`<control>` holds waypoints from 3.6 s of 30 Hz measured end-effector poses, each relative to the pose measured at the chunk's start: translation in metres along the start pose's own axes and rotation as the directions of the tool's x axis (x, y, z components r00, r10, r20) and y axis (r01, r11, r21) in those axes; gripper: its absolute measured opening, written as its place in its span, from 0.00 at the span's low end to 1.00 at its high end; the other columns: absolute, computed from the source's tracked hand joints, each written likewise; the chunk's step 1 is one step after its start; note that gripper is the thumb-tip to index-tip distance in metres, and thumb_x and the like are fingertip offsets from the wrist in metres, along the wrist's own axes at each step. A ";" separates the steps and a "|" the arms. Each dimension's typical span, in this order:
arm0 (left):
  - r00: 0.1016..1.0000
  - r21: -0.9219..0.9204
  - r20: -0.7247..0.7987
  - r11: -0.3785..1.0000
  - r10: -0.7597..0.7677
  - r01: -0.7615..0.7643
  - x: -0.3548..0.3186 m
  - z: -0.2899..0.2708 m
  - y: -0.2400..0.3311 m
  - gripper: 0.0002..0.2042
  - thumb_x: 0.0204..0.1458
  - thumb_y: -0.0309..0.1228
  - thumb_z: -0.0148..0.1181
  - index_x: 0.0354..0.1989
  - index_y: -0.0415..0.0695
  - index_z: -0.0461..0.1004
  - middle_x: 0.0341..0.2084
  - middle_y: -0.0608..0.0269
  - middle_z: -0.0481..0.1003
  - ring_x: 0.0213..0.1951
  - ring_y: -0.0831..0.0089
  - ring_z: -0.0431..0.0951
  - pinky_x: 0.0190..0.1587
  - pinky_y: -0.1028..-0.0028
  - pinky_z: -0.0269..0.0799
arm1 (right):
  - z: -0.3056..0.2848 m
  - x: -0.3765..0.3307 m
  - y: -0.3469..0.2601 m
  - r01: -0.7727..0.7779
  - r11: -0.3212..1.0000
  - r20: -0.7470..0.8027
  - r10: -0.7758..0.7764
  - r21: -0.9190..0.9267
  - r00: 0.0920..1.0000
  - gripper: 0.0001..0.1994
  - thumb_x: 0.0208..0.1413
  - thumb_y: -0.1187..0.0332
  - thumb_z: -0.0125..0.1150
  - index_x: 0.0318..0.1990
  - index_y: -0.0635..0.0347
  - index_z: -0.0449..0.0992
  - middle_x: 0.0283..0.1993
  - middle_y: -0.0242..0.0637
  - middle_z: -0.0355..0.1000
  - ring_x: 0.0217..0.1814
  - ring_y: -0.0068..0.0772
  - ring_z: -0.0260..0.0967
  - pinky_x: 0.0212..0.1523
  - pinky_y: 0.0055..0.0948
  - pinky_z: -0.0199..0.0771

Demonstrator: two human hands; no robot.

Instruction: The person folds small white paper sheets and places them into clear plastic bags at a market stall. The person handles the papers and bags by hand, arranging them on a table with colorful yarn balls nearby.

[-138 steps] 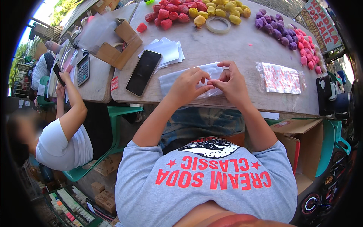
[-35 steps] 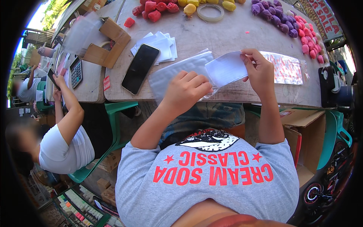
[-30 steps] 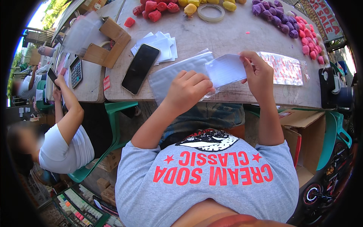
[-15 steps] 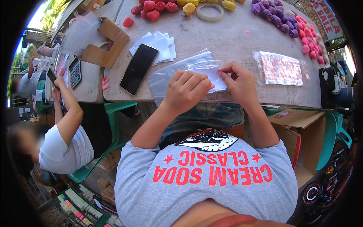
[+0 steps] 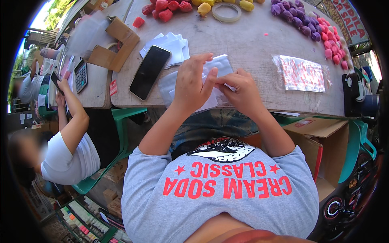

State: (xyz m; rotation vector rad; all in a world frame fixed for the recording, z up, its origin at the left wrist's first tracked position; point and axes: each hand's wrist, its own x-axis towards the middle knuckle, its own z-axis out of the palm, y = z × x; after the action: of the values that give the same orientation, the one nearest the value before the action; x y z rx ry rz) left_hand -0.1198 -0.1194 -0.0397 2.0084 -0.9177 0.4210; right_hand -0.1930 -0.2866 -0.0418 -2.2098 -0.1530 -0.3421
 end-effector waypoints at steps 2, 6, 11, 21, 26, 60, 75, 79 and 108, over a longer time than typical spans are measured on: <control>0.980 -0.138 0.019 0.970 -0.200 0.201 -0.005 0.004 -0.008 0.12 0.65 0.35 0.53 0.50 0.41 0.73 0.30 0.60 0.76 0.31 0.67 0.75 0.40 0.66 0.68 | -0.002 0.002 -0.002 0.040 0.994 -0.051 -0.045 -0.097 0.998 0.07 0.51 0.67 0.69 0.39 0.46 0.85 0.41 0.30 0.79 0.40 0.37 0.70 0.49 0.36 0.67; 0.938 -0.360 0.012 0.874 -0.345 0.326 -0.008 0.000 -0.015 0.12 0.67 0.35 0.48 0.45 0.41 0.76 0.20 0.62 0.72 0.23 0.75 0.70 0.30 0.72 0.64 | -0.007 0.007 0.009 0.095 0.848 -0.167 -0.211 -0.522 0.963 0.10 0.51 0.64 0.70 0.42 0.40 0.85 0.52 0.28 0.75 0.50 0.35 0.68 0.51 0.38 0.65; 0.945 -0.350 0.029 0.882 -0.327 0.316 -0.008 -0.002 -0.011 0.06 0.60 0.32 0.57 0.38 0.44 0.77 0.14 0.69 0.68 0.18 0.77 0.66 0.29 0.72 0.61 | -0.007 0.001 0.008 0.142 0.831 -0.135 -0.251 -0.538 0.959 0.14 0.52 0.63 0.70 0.47 0.39 0.83 0.49 0.30 0.77 0.46 0.33 0.71 0.49 0.34 0.68; 0.996 0.006 0.064 0.998 0.060 -0.060 -0.002 0.000 -0.006 0.15 0.42 0.36 0.76 0.37 0.50 0.80 0.28 0.68 0.77 0.31 0.72 0.77 0.37 0.71 0.66 | -0.013 0.008 -0.006 -0.283 0.872 -0.014 0.314 0.400 0.949 0.23 0.57 0.73 0.68 0.58 0.60 0.67 0.37 0.40 0.82 0.36 0.26 0.78 0.40 0.26 0.76; 0.990 -0.006 0.111 0.996 0.088 -0.088 -0.005 0.003 -0.016 0.16 0.42 0.40 0.77 0.39 0.54 0.81 0.32 0.72 0.78 0.34 0.73 0.79 0.38 0.69 0.64 | -0.011 0.012 -0.008 -0.349 0.832 0.010 0.383 0.431 0.924 0.22 0.54 0.73 0.71 0.53 0.64 0.67 0.33 0.39 0.80 0.35 0.22 0.77 0.39 0.23 0.75; 0.972 -0.326 0.234 0.941 -0.009 0.088 -0.006 -0.002 -0.015 0.06 0.50 0.30 0.63 0.32 0.47 0.72 0.27 0.65 0.75 0.34 0.63 0.76 0.44 0.66 0.64 | 0.061 0.196 0.000 0.185 0.972 0.294 -0.137 -0.144 0.946 0.10 0.52 0.67 0.66 0.39 0.62 0.83 0.35 0.51 0.80 0.38 0.50 0.79 0.44 0.42 0.77; 0.978 -0.262 0.202 0.965 0.046 0.009 -0.001 -0.001 -0.013 0.05 0.50 0.29 0.65 0.31 0.46 0.74 0.26 0.63 0.77 0.29 0.61 0.77 0.37 0.63 0.69 | 0.059 0.186 -0.024 0.216 0.927 0.184 -0.165 -0.306 0.969 0.13 0.54 0.68 0.65 0.46 0.59 0.74 0.36 0.53 0.78 0.42 0.56 0.77 0.44 0.47 0.75; 0.977 -0.276 0.210 0.961 0.024 0.036 0.000 -0.001 -0.011 0.05 0.51 0.28 0.65 0.31 0.44 0.74 0.26 0.62 0.76 0.28 0.61 0.75 0.34 0.63 0.69 | 0.051 0.184 -0.030 0.311 0.926 0.102 -0.295 -0.214 0.950 0.12 0.58 0.68 0.63 0.47 0.56 0.72 0.38 0.54 0.78 0.42 0.59 0.76 0.44 0.50 0.74; 0.974 -0.026 0.132 0.983 0.184 -0.182 0.000 0.007 -0.010 0.07 0.49 0.30 0.70 0.29 0.47 0.76 0.25 0.68 0.76 0.29 0.68 0.75 0.34 0.67 0.62 | -0.071 -0.005 -0.014 -0.384 0.913 -0.061 0.395 0.140 0.917 0.09 0.59 0.76 0.64 0.45 0.64 0.76 0.32 0.39 0.79 0.34 0.20 0.75 0.37 0.26 0.75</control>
State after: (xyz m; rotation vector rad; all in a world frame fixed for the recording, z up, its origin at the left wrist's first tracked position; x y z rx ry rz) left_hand -0.1132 -0.1219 -0.0496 1.9649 -1.1921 0.3829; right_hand -0.2144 -0.3341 0.0090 -2.0364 0.3065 -0.1992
